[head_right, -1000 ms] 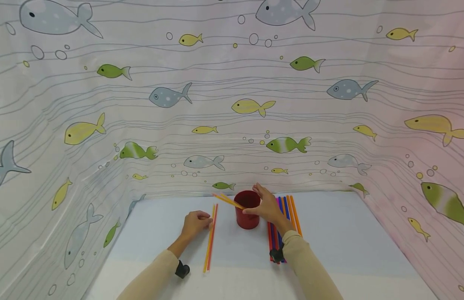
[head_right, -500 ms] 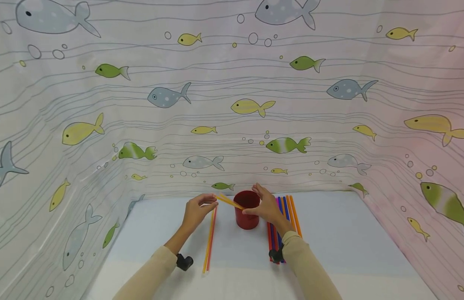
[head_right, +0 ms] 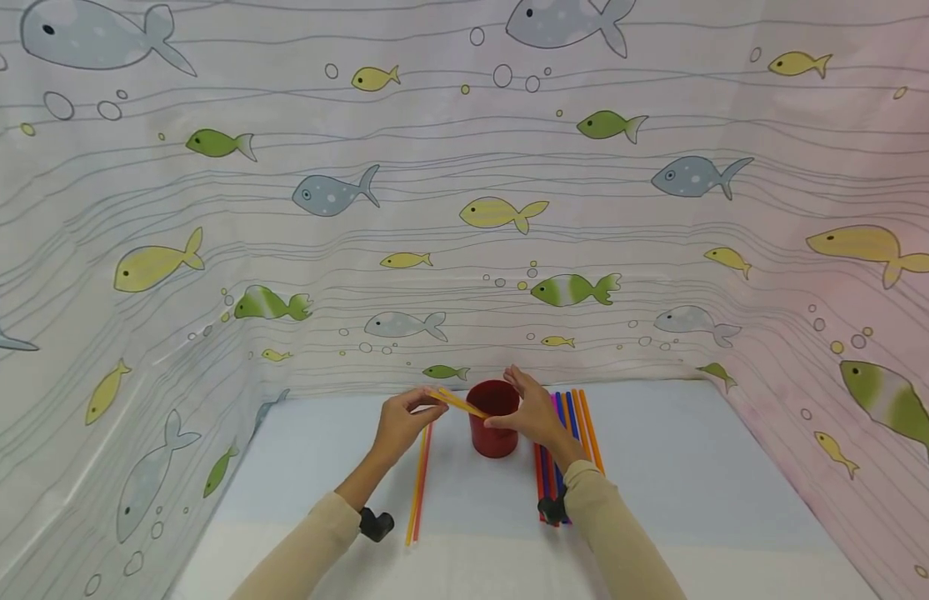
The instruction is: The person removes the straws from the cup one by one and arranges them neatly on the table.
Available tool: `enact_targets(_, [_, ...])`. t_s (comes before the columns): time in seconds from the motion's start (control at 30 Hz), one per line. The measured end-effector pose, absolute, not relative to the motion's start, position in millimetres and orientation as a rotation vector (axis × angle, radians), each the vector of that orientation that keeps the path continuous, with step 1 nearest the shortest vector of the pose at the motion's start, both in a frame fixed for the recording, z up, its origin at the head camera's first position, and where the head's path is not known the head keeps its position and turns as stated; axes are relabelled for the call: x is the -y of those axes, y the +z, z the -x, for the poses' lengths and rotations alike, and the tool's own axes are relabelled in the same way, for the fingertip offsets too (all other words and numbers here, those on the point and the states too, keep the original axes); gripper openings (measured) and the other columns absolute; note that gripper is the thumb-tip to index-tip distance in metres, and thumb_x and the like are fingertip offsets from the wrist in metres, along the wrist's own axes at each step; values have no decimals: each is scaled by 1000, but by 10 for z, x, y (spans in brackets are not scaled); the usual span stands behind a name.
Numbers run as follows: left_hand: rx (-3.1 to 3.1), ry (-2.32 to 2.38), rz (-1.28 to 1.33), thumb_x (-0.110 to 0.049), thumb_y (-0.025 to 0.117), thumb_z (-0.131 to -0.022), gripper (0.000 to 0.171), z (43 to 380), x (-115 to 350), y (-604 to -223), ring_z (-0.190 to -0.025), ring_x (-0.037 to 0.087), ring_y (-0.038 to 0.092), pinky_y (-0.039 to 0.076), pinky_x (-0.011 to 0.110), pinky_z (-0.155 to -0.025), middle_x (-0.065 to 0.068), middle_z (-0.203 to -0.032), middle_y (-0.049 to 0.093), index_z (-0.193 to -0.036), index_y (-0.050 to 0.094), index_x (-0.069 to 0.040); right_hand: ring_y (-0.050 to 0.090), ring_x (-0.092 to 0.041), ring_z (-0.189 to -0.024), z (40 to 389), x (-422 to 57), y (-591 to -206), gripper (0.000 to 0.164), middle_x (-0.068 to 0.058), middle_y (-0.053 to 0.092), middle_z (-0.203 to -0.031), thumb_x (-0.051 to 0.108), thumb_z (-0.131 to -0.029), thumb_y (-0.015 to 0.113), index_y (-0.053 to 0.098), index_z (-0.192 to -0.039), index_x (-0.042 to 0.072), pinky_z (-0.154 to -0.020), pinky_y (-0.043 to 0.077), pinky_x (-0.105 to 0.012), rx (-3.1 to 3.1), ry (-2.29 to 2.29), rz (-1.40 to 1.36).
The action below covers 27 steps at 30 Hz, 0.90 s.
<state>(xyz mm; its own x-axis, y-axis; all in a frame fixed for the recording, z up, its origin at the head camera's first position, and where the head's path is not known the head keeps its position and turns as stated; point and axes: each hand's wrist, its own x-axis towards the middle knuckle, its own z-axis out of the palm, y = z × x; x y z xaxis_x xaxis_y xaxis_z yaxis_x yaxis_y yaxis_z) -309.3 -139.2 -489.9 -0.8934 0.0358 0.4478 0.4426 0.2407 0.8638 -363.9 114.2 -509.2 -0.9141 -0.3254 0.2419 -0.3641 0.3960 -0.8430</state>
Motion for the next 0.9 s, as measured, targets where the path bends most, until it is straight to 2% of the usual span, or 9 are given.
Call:
enact_targets(0.17, [2217,-1597,430,-20,81,-81,16,3074,1364,-4901,-92,18,70,58,31,-79,2,-93,74,-94,76,-12,39,-26,-138,3626,-1146,-5073,114,-6,40,-152,28,-66,92,23,-155,11,-108,37,-46,2588,1600,-654])
enact_targets(0.3, [2244,-1501,398,-29,81,-80,15,3073,1347,-4904,-89,13,69,58,35,-79,-6,-88,74,-89,77,-17,38,-26,-138,3628,-1149,-5066,113,-8,39,-152,25,-67,92,22,-155,10,-108,36,-46,2581,1621,-669])
enact_targets(0.43, [2264,-1518,355,-29,81,-80,16,3059,1322,-4906,-90,15,68,56,36,-81,-6,-88,74,-90,78,-16,38,-26,-138,3628,-1150,-5079,113,-7,40,-152,27,-67,92,22,-155,11,-108,36,-46,2598,1617,-660])
enact_targets(0.57, [2274,-1565,313,-20,80,-81,14,3017,1282,-4862,-92,19,67,55,38,-82,0,-88,74,-91,77,-10,38,-26,-138,3617,-1150,-5085,114,-6,40,-152,29,-66,92,23,-155,11,-108,37,-47,2606,1610,-649])
enact_targets(0.73, [2297,-1550,338,-11,77,-84,11,2817,1219,-4597,-89,21,67,55,38,-80,9,-87,74,-91,76,-3,38,-26,-138,3605,-1144,-5085,112,-8,40,-152,26,-67,92,23,-155,10,-107,38,-46,2588,1625,-654])
enact_targets(0.9, [2273,-1524,370,-9,77,-83,10,2760,1230,-4493,-90,22,68,57,38,-78,10,-85,73,-87,75,-1,38,-26,-139,3590,-1144,-5083,112,-9,39,-152,25,-68,91,23,-155,10,-108,37,-45,2587,1634,-652])
